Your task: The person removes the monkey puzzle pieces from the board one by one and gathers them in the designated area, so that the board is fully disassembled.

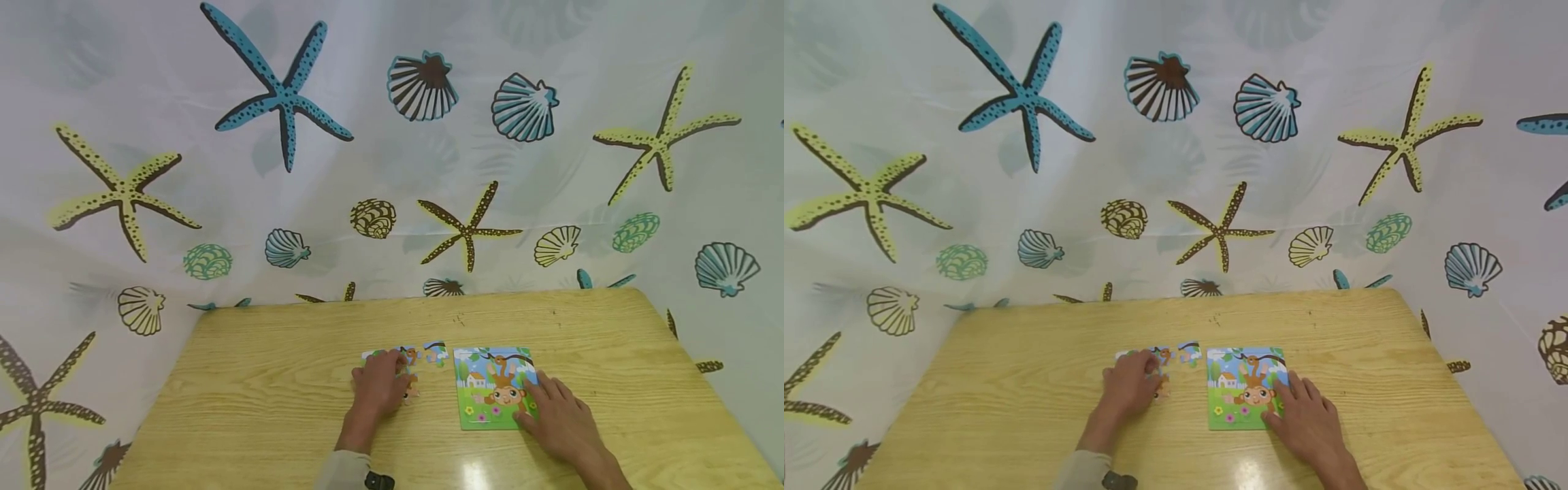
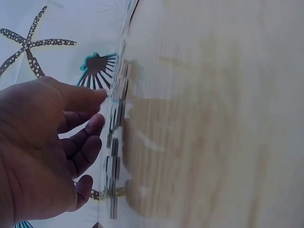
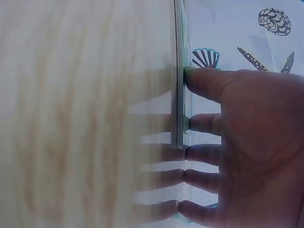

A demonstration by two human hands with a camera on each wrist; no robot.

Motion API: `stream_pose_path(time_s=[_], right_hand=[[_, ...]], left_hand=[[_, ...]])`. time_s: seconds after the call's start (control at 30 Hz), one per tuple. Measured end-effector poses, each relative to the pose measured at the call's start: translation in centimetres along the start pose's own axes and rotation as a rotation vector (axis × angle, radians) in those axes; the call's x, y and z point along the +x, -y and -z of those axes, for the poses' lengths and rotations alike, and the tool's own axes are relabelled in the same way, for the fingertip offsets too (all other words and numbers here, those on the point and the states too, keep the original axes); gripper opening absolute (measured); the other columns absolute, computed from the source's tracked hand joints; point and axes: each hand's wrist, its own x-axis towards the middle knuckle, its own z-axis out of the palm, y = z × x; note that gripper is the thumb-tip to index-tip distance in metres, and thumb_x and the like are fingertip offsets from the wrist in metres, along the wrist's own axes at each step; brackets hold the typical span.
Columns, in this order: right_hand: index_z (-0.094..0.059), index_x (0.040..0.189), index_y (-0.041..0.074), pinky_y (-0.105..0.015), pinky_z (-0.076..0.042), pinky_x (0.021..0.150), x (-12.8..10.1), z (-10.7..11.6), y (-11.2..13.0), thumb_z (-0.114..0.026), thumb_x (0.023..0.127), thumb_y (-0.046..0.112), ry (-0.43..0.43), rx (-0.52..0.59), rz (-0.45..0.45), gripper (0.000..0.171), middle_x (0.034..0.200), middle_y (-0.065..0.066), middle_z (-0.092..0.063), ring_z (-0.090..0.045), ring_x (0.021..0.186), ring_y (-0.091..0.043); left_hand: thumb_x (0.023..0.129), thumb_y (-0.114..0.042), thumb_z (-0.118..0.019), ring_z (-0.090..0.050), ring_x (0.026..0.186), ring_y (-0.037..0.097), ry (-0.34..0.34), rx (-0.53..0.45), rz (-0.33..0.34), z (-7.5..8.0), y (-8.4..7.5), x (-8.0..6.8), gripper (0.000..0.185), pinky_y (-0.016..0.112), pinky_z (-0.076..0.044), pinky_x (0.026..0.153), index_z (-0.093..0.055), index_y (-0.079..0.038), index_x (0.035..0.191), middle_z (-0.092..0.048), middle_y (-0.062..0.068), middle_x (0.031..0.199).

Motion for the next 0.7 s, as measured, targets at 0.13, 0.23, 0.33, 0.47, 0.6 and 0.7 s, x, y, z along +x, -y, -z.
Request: stream_pose_path(time_s=[0.13,0.23,0.33,0.47,0.6,0.7], right_hand=[[-0.046,0.143,0.012,-0.070,-0.035,0.096,0.0,-0.1,0.0,-0.058,0.094,0.044,0.005,0.007,-0.009,0.060,0.152,-0.020,-0.035,-0.034,0.137,-0.047],[-0.046,0.142,0.012,-0.070,-0.035,0.096,0.1,-0.1,0.0,-0.059,0.093,0.044,0.000,0.010,-0.007,0.060,0.152,-0.020,-0.036,-0.034,0.137,-0.047],[-0.046,0.142,0.011,-0.070,-0.036,0.096,0.2,-0.1,0.0,-0.059,0.093,0.044,-0.010,0.008,-0.007,0.060,0.152,-0.020,-0.036,-0.035,0.137,-0.047],[-0.043,0.144,0.011,-0.070,-0.035,0.096,0.2,0.0,-0.1,-0.059,0.093,0.044,-0.007,0.014,-0.021,0.063,0.152,-0.020,-0.036,-0.034,0.137,-0.047],[-0.040,0.146,0.008,-0.069,-0.035,0.097,0.1,0.2,-0.2,-0.059,0.093,0.046,-0.003,0.043,-0.028,0.068,0.152,-0.021,-0.035,-0.033,0.138,-0.047],[-0.037,0.147,0.005,-0.069,-0.034,0.098,-0.1,0.4,-0.4,-0.058,0.092,0.049,-0.014,0.060,-0.032,0.074,0.152,-0.024,-0.033,-0.032,0.138,-0.048]], left_hand=[[0.090,-0.021,-0.062,-0.056,0.096,0.024,0.007,-0.044,-0.079,-0.7,-1.2,0.2,0.023,0.055,-0.039,0.083,-0.064,-0.014,0.112,-0.063,0.002,0.101],[0.090,-0.020,-0.061,-0.055,0.093,0.022,0.026,-0.041,-0.147,-1.4,-2.6,0.1,0.021,0.055,-0.039,0.083,-0.062,-0.015,0.111,-0.062,0.002,0.099],[0.091,-0.021,-0.061,-0.055,0.093,0.021,0.043,-0.021,-0.207,-2.2,-4.1,0.0,0.020,0.052,-0.039,0.082,-0.062,-0.017,0.111,-0.061,0.001,0.099],[0.092,-0.023,-0.060,-0.054,0.097,0.022,0.082,0.014,-0.259,-3.1,-5.8,-0.2,0.021,0.053,-0.039,0.085,-0.062,-0.019,0.113,-0.060,0.000,0.103],[0.093,-0.025,-0.058,-0.051,0.096,0.019,0.119,0.043,-0.299,-3.9,-7.1,-0.2,0.023,0.049,-0.039,0.085,-0.061,-0.020,0.116,-0.058,-0.002,0.104],[0.094,-0.026,-0.057,-0.051,0.098,0.019,0.138,0.062,-0.332,-4.3,-8.0,-0.2,0.027,0.046,-0.039,0.084,-0.060,-0.021,0.120,-0.058,-0.001,0.110]])
